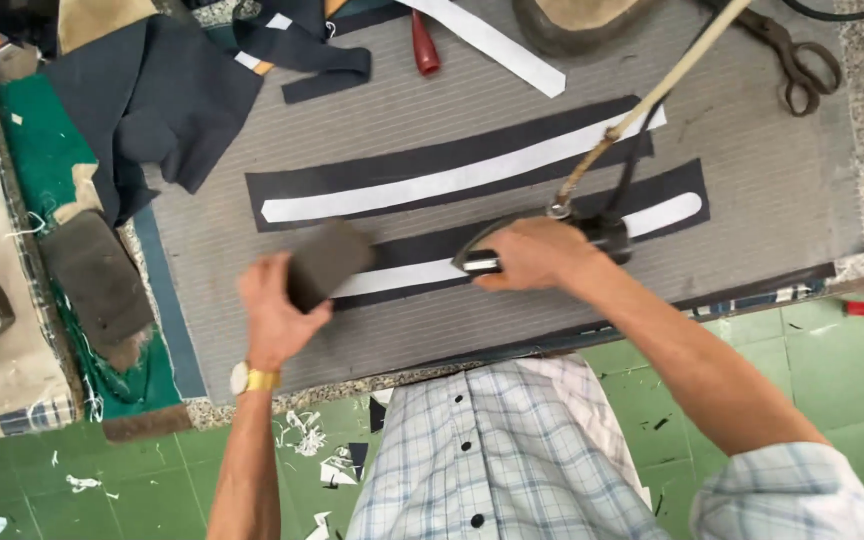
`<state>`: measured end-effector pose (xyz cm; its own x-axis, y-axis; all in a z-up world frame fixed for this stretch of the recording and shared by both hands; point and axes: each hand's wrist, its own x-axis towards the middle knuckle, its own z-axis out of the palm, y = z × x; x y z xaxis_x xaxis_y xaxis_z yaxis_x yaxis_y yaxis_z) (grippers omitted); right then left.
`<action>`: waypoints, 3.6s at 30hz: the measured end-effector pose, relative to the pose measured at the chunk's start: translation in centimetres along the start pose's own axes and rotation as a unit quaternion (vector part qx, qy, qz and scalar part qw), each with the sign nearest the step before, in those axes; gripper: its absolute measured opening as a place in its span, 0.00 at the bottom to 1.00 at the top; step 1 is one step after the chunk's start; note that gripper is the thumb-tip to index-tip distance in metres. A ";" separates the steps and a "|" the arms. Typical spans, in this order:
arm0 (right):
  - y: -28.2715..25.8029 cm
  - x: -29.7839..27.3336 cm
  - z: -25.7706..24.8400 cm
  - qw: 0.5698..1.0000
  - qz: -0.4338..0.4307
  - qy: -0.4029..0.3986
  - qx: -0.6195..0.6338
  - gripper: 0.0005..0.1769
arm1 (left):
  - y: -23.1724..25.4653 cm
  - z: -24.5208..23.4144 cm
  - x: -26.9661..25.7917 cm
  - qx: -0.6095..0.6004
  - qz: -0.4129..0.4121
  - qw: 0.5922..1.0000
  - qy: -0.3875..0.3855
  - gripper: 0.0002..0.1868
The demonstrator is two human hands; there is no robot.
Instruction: The person irons two long strips of dark fabric with white edges on a worktable. They use a steam iron in their right hand and a wooden pressing block in their left hand to press and smooth the fabric strips repeatedly.
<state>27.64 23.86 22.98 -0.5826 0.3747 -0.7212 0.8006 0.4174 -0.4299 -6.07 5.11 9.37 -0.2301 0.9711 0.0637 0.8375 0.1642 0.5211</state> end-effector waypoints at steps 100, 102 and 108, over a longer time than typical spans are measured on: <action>0.9 5.1 5.1 0.985 -0.107 0.135 -0.035 0.37 | 2.2 4.8 1.3 0.602 0.224 0.749 -0.165 0.65; 0.8 4.7 4.5 0.990 -0.100 0.098 -0.003 0.37 | 2.0 5.0 1.3 0.604 0.217 0.746 -0.177 0.69; 1.2 5.1 4.5 0.991 -0.122 0.045 -0.011 0.28 | 2.7 5.1 1.3 0.614 0.172 0.737 -0.226 0.66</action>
<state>26.23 22.59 16.34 -0.7695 0.3319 -0.5456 0.6316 0.5222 -0.5731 -1.62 7.66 6.52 0.0573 0.9051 -0.4212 0.6889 -0.3412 -0.6395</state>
